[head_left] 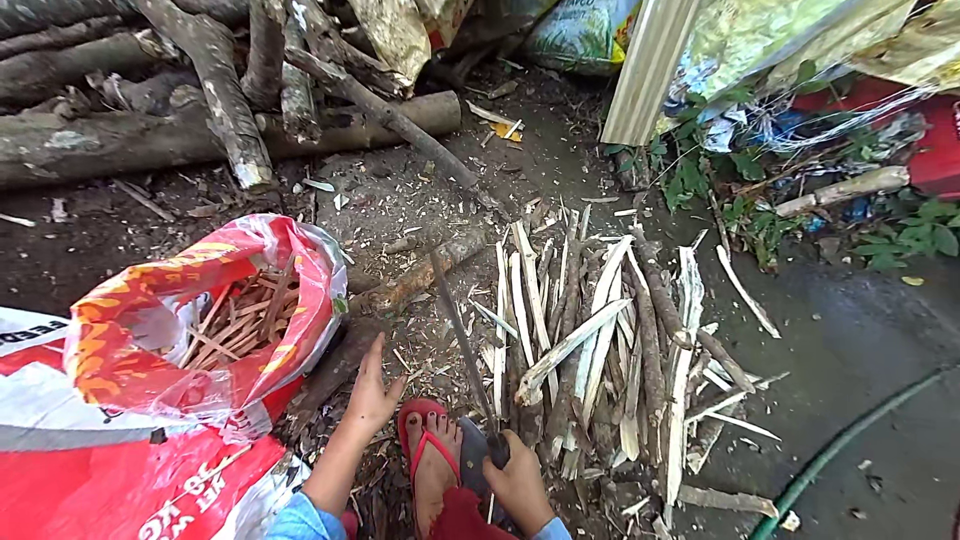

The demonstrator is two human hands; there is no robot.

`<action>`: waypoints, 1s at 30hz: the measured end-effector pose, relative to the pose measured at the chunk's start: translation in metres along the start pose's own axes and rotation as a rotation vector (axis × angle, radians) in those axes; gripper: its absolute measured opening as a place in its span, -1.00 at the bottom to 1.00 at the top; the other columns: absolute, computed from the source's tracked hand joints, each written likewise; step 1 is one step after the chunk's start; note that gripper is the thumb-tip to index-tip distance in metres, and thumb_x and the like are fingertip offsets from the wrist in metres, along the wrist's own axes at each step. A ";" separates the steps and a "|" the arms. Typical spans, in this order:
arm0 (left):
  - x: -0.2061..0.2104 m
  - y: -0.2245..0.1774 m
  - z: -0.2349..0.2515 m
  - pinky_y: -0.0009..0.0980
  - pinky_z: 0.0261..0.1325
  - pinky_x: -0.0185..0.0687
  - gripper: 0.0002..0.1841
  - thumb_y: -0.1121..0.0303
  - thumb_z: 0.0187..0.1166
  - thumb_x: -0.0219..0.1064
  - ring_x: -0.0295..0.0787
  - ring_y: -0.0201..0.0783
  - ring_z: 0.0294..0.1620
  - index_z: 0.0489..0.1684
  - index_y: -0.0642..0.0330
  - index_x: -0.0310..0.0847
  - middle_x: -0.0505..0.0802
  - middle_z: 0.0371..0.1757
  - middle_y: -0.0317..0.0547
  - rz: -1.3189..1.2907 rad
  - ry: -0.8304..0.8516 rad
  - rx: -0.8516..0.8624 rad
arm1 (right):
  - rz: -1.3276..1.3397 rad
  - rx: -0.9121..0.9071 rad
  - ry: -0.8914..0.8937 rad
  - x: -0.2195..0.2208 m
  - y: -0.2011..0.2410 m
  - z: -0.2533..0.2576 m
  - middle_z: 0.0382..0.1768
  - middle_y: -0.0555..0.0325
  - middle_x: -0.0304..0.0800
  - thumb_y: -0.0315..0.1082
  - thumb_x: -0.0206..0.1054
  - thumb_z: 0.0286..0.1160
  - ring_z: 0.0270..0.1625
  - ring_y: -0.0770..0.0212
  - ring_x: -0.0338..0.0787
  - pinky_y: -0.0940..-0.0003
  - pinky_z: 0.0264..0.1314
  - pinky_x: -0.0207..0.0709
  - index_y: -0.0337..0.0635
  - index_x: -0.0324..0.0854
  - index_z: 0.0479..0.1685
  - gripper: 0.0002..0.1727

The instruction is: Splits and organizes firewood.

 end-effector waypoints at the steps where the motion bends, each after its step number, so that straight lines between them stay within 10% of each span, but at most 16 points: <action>1: -0.001 0.001 0.000 0.02 0.71 0.34 -0.05 0.56 0.43 0.45 0.40 0.26 0.70 0.86 0.46 -0.12 0.38 0.72 0.46 -0.010 -0.013 0.011 | 0.044 -0.060 -0.068 -0.005 0.005 -0.006 -0.33 -0.23 0.83 -0.36 0.48 0.20 -0.26 -0.11 0.84 -0.11 -0.07 0.67 -0.52 0.69 0.09 -0.53; 8: 0.002 -0.001 0.003 -0.01 0.71 0.34 -0.08 0.57 0.48 0.41 0.38 0.23 0.72 0.87 0.41 -0.13 0.36 0.73 0.44 -0.008 0.030 -0.029 | -0.007 0.178 0.130 0.025 -0.022 0.008 -0.04 -0.32 0.84 -0.33 0.46 0.40 0.07 -0.20 0.85 -0.16 0.26 0.63 -0.43 0.56 0.38 -0.45; 16: 0.000 0.004 -0.001 0.00 0.67 0.39 -0.11 0.54 0.50 0.41 0.43 0.24 0.68 0.84 0.47 -0.07 0.44 0.68 0.45 -0.016 0.019 -0.012 | 0.113 -0.107 -0.119 0.003 0.003 -0.007 -0.31 -0.30 0.83 -0.40 0.50 0.21 -0.25 -0.15 0.85 -0.13 -0.05 0.69 -0.57 0.67 0.11 -0.52; 21: 0.005 0.001 0.002 -0.05 0.73 0.34 -0.10 0.56 0.53 0.39 0.41 0.19 0.71 0.88 0.39 -0.12 0.43 0.70 0.38 0.004 0.064 -0.058 | -0.096 0.267 0.241 0.054 -0.063 0.015 0.13 -0.32 0.82 -0.28 0.45 0.48 0.25 -0.22 0.81 -0.19 0.40 0.58 -0.36 0.54 0.46 -0.43; 24: 0.010 0.000 0.005 -0.04 0.71 0.36 -0.11 0.53 0.53 0.40 0.42 0.19 0.70 0.88 0.39 -0.11 0.43 0.70 0.40 -0.003 0.075 -0.052 | -0.108 0.267 0.252 0.055 -0.078 0.013 0.10 -0.33 0.83 -0.30 0.48 0.41 0.23 -0.25 0.82 -0.24 0.38 0.58 -0.38 0.58 0.40 -0.44; 30: 0.057 0.022 0.005 0.02 0.55 0.54 -0.40 0.24 0.71 0.36 0.72 0.12 0.41 0.66 0.36 0.35 0.71 0.43 0.28 0.146 0.383 -0.298 | -0.061 0.281 0.263 0.054 -0.084 0.010 0.06 -0.30 0.83 -0.32 0.51 0.37 0.18 -0.21 0.83 -0.21 0.35 0.59 -0.38 0.58 0.39 -0.43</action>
Point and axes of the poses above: each hand's wrist, its own z-axis towards the middle knuckle, its own x-axis out of the palm, y = z × x, the point moved 9 cm from there along z, towards the middle knuckle
